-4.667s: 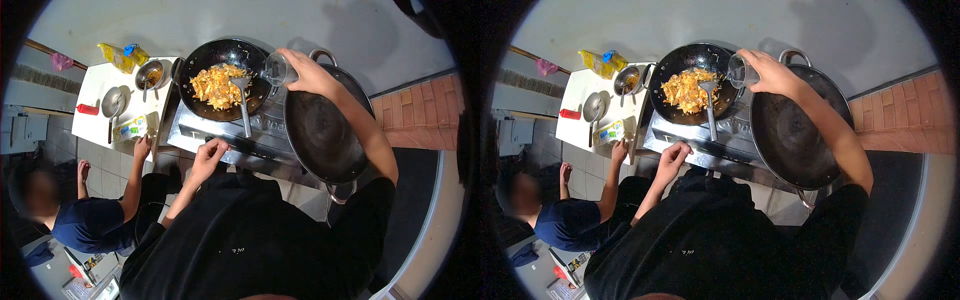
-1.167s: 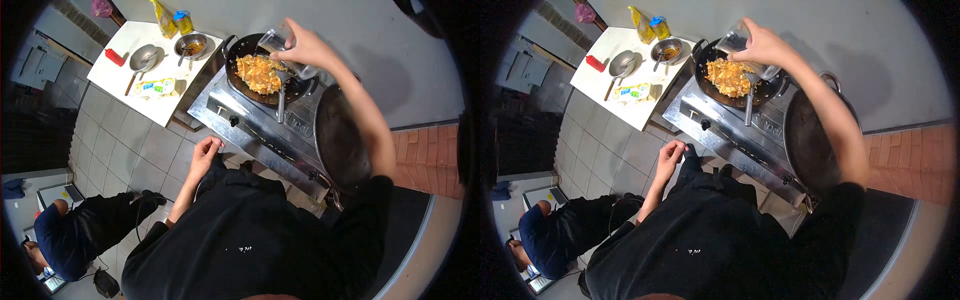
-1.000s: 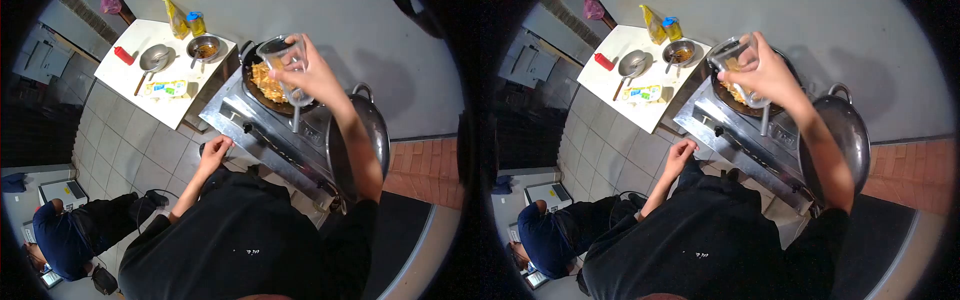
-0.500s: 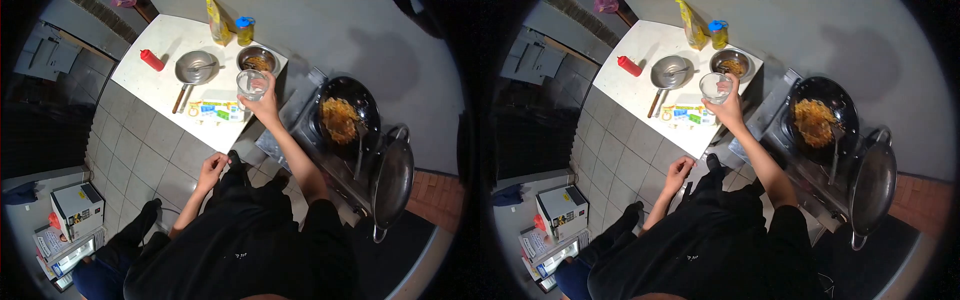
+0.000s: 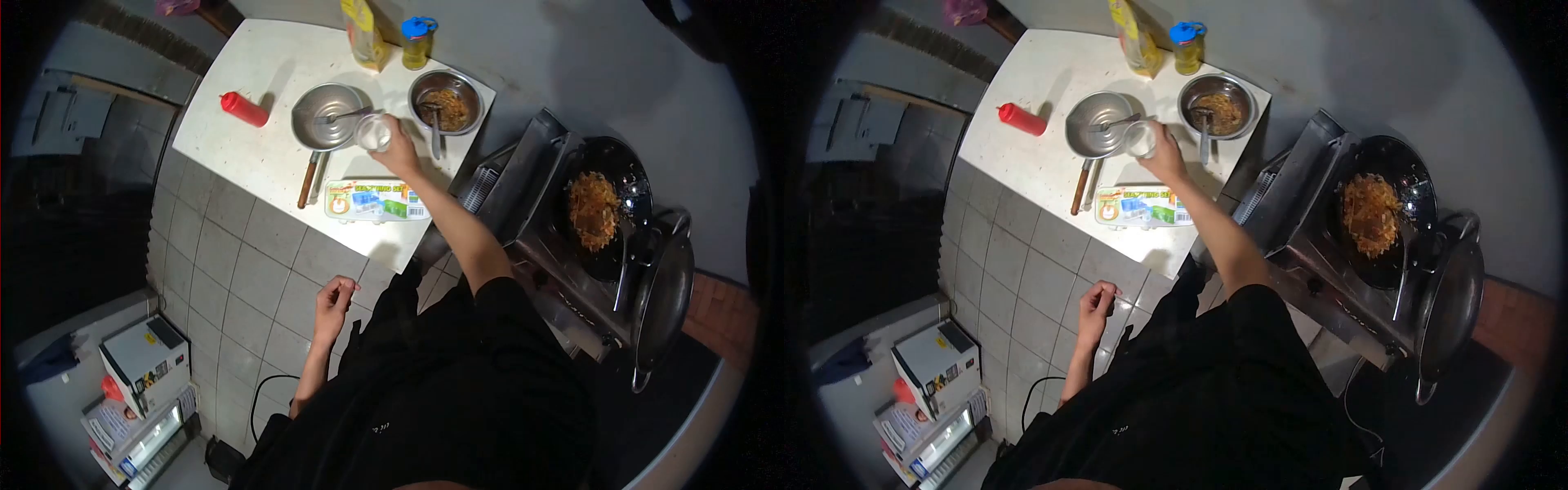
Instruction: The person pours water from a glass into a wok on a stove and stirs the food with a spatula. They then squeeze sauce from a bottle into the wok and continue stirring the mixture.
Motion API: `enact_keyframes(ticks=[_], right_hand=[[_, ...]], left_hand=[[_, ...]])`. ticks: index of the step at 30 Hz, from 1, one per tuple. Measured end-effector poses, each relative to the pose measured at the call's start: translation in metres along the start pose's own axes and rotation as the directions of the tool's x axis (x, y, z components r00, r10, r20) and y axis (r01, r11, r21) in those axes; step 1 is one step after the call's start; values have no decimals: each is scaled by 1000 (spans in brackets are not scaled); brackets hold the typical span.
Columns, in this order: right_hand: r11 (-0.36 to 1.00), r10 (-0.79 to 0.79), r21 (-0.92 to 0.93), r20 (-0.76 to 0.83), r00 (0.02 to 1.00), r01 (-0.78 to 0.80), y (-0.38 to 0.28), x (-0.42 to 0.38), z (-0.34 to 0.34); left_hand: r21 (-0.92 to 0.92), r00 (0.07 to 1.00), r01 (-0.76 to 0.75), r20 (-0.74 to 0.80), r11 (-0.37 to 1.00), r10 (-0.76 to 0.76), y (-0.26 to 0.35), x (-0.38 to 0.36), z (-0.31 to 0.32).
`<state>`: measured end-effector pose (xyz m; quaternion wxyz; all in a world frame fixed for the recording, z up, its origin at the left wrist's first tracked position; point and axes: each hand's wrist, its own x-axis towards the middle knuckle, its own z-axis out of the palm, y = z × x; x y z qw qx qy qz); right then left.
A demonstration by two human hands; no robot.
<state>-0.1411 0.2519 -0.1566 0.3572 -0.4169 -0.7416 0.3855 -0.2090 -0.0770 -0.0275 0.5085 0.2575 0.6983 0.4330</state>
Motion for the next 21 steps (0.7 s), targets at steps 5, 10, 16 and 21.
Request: enact_keyframes(ticks=[5, 10, 16, 21], right_hand=[[997, 72, -21, 37, 997, -72, 12, -2, 16], [952, 283, -165, 153, 947, -258, -6, 1, 17], [956, 32, -292, 88, 996, -5, -91, -40, -30], [963, -246, -139, -113, 963, 230, -198, -130, -165]], left_hand=[[-18, 997, 39, 74, 999, -38, 1, 13, -5], [-34, 993, 4, 117, 999, 0, 21, 30, -1], [43, 991, -66, 122, 997, 60, 33, 45, -2], [154, 973, -162, 187, 975, 132, 52, 65, 19]])
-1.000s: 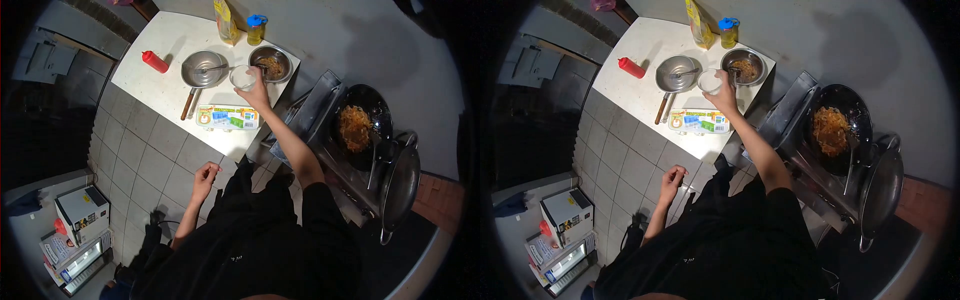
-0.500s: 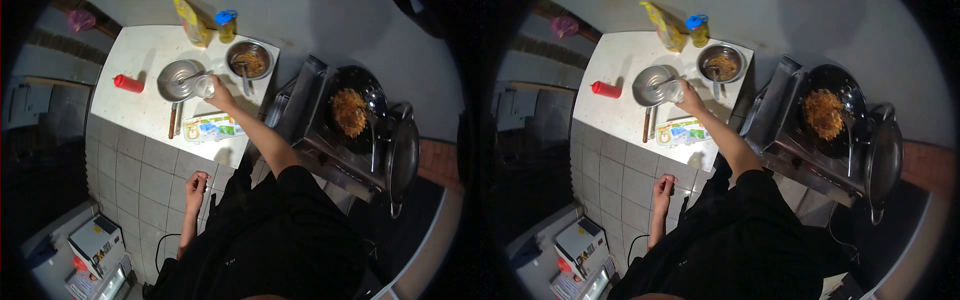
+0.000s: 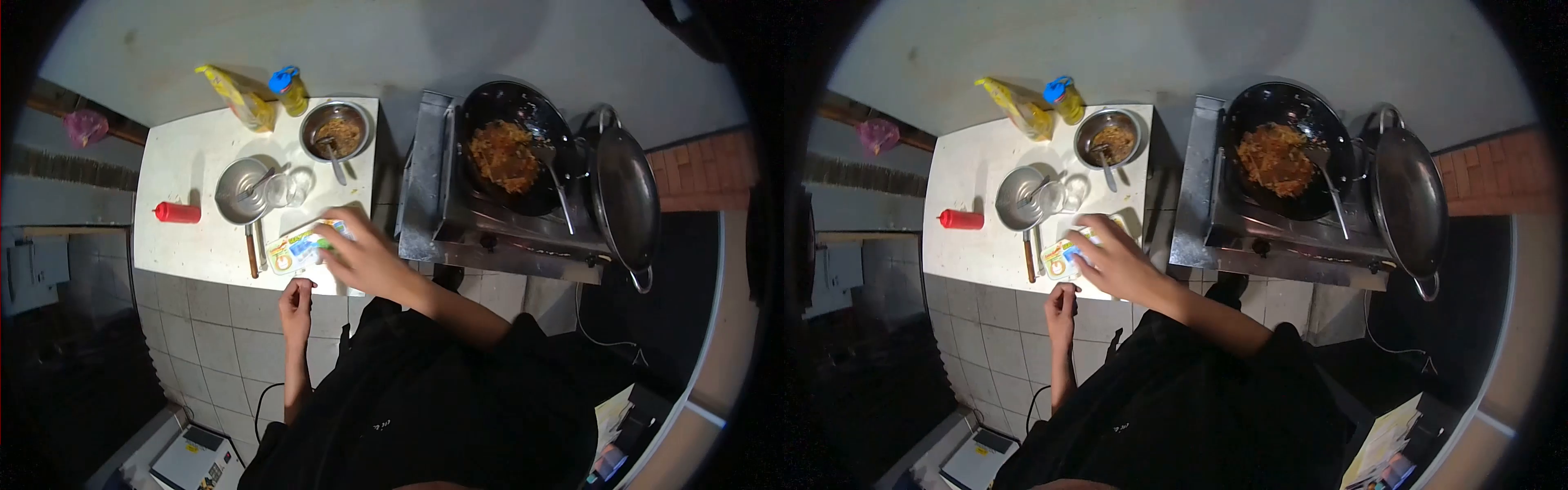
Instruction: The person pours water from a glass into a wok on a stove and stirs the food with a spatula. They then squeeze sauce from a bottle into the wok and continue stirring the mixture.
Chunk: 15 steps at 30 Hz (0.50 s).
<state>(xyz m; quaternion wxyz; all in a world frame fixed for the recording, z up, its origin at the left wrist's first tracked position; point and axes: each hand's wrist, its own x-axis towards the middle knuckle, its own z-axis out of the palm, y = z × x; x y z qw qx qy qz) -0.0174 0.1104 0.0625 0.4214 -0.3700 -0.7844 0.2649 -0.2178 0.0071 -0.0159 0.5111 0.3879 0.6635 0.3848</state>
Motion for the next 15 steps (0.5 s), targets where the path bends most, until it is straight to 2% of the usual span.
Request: enact_keyframes(ticks=[2, 3, 4, 5, 7, 8, 10, 11, 13, 15], right_hand=[[981, 69, -173, -118, 991, -89, -1, -28, -64], [933, 129, -309, -190, 973, -184, -3, -41, -102], [861, 203, -415, -249, 947, -294, 13, -59, -138], [687, 246, -612, -314, 917, -393, 15, -71, -171], [520, 274, -626, -522, 808, -581, 39, -109, -231], [517, 271, -628, -524, 807, -582, 49, -128, -252], [292, 408, -623, -605, 684, -725, 72, -155, -283], [297, 404, -625, -603, 688, -722, 83, -162, -290], [256, 562, -636, -515, 648, -728, 101, -175, -298], [312, 610, -580, -485, 627, -753, 115, -179, -301]], left_hand=[[40, 994, -99, 55, 994, 97, 16, 18, 17], [33, 986, -151, 81, 988, 148, 27, 26, 30], [57, 982, -165, 106, 985, 158, 37, 36, 41], [63, 974, -191, 136, 980, 181, 45, 47, 53], [49, 950, -262, 186, 964, 249, 67, 64, 83], [31, 934, -306, 205, 952, 293, 82, 69, 99], [28, 915, -347, 229, 937, 332, 99, 85, 131], [41, 914, -349, 233, 936, 331, 106, 91, 148], [68, 899, -395, 233, 916, 370, 127, 98, 185], [128, 874, -457, 246, 880, 419, 147, 104, 220]])
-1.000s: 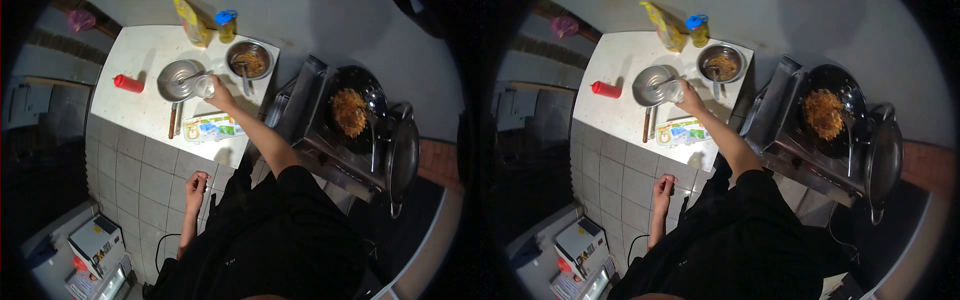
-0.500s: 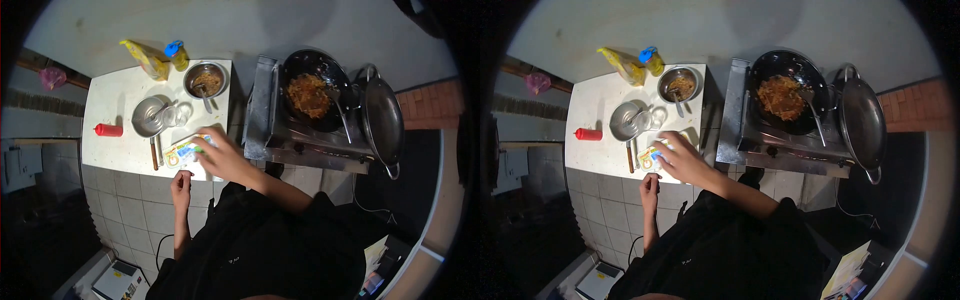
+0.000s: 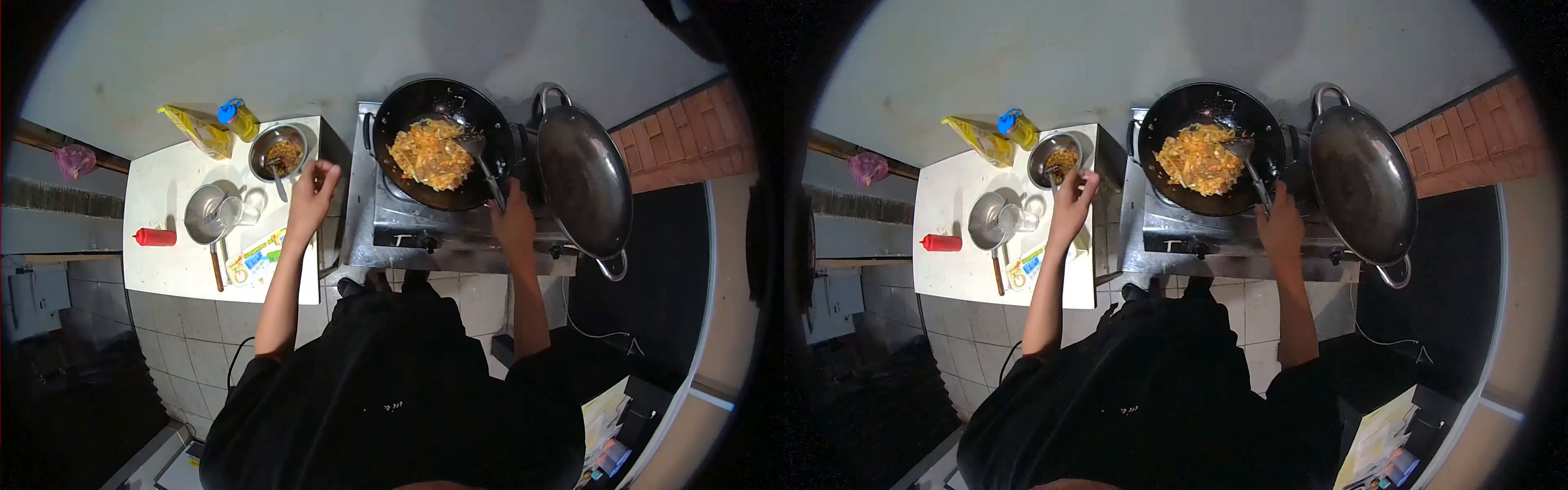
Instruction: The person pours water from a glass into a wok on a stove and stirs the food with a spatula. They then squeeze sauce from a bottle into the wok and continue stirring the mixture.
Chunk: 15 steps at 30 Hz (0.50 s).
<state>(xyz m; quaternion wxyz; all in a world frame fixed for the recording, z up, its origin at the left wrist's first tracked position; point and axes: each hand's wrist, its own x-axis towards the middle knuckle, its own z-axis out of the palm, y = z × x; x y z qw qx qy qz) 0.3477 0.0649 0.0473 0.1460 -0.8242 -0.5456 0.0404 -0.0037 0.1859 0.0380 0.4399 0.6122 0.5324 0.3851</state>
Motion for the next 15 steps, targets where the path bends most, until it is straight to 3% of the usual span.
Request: enact_keyframes(ticks=[3, 8, 10, 15], right_hand=[[995, 0, 100, 66, 998, -6, 2, 9, 10], [997, -21, 80, 196, 980, 5, 5, 25, 1], [990, -96, -97, 85, 992, 104, 7, 33, -6], [955, -116, -250, 173, 978, 157, -9, 61, -49]], left_hand=[[163, 996, -71, -45, 984, 80, 2, 29, 37], [236, 999, -17, -26, 972, 24, -1, 51, 62], [220, 996, -70, -34, 973, 79, -4, 53, 63], [224, 999, -32, -14, 974, 36, -7, 65, 63]])
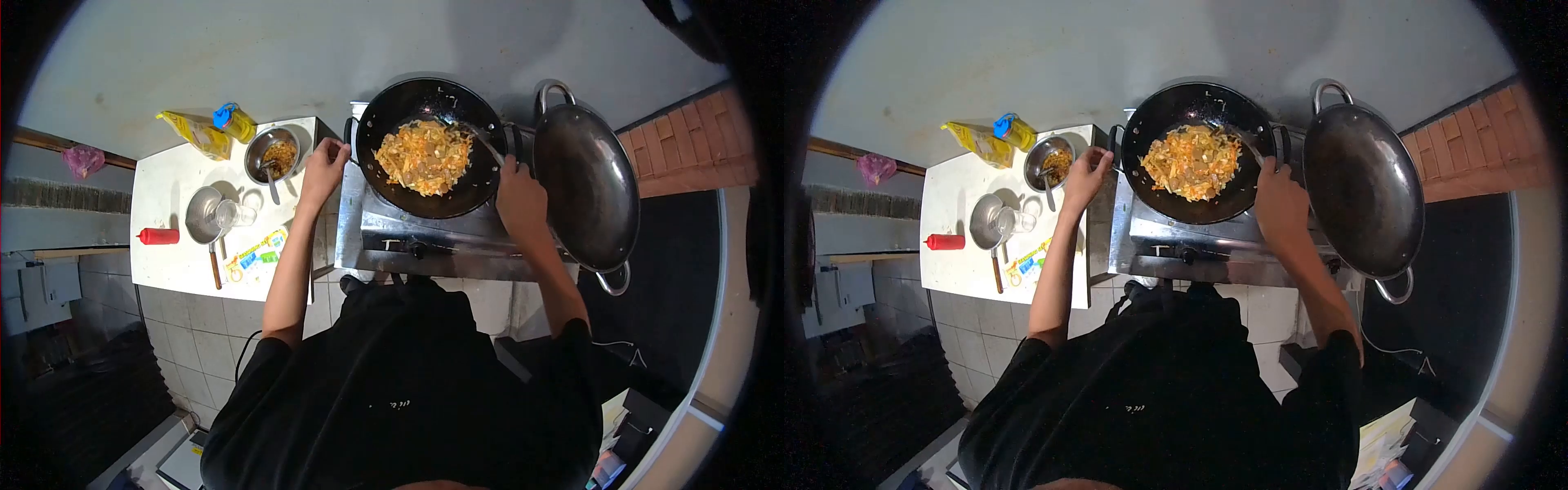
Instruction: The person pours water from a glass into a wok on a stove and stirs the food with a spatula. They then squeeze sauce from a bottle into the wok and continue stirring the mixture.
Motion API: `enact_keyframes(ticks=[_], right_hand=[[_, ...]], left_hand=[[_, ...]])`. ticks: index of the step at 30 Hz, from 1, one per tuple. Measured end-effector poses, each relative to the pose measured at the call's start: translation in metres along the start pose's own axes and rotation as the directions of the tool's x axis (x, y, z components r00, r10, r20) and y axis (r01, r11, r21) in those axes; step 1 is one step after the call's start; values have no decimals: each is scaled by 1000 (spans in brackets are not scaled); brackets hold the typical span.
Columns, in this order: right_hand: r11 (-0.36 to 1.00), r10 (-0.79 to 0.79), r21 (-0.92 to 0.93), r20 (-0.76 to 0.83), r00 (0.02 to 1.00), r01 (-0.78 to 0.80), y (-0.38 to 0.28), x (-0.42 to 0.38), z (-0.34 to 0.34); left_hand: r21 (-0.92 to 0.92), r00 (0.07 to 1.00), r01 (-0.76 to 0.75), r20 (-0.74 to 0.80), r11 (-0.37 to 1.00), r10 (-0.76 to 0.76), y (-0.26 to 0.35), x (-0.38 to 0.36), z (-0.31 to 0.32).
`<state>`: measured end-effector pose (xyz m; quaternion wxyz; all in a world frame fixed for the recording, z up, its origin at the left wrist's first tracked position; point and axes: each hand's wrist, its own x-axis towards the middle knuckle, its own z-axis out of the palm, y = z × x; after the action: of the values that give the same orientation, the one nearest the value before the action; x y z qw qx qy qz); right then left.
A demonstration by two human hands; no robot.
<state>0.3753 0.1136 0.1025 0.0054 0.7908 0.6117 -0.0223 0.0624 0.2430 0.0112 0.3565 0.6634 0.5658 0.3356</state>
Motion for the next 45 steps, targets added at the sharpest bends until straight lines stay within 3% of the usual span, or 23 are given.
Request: enact_keyframes(ticks=[2, 5, 7, 10, 14, 17, 23, 26, 29, 32, 35, 38, 41, 45], right_hand=[[999, -12, -31, 17, 1000, 12, -4, 2, -16], [996, -66, 61, 23, 998, 64, -20, -13, -32], [972, -52, 234, 161, 986, 13, -43, -23, -34], [966, -154, 233, 167, 974, 113, -71, -41, -15], [965, -172, 221, 117, 978, 143, -103, -58, -16], [979, -201, 16, 22, 979, 201, -115, -54, -1], [985, -155, 89, 72, 985, 148, -88, -8, 7], [993, -109, 47, 42, 993, 107, -64, -20, -34], [978, -175, -96, 85, 981, 183, -50, -53, -59], [961, -213, -134, 202, 956, 243, -50, -77, -66], [957, -217, -144, 215, 952, 250, -55, -80, -40], [970, -200, -110, 135, 970, 215, -56, -60, 7], [979, -203, -15, 78, 976, 205, -44, -43, 11], [989, -145, 11, 86, 986, 144, -37, -78, -38]], left_hand=[[-38, 1000, 1, 8, 999, 0, -8, 7, 2], [-71, 999, 46, 1, 996, -46, -20, 11, 10], [-50, 999, 39, -10, 998, -40, -22, 12, 10], [-25, 999, 5, -39, 1000, -6, -18, 9, 10], [-32, 999, -8, -32, 999, 7, -13, 5, 9], [-33, 1000, 4, -12, 999, -5, -8, 2, 8], [-46, 1000, 1, -19, 999, -2, -15, 2, 7], [-65, 1000, 27, -9, 998, -28, -13, 0, 6], [-96, 999, 19, -28, 995, -21, -21, 2, 10], [-119, 999, 11, -35, 993, -16, -25, 2, 12], [-134, 999, 16, -27, 991, -19, -26, 2, 13], [-107, 999, 12, -46, 994, -17, -20, 0, 12], [-75, 999, -15, -53, 997, 11, -21, 0, 12], [-89, 999, -3, -32, 996, 0, -18, -2, 9]])
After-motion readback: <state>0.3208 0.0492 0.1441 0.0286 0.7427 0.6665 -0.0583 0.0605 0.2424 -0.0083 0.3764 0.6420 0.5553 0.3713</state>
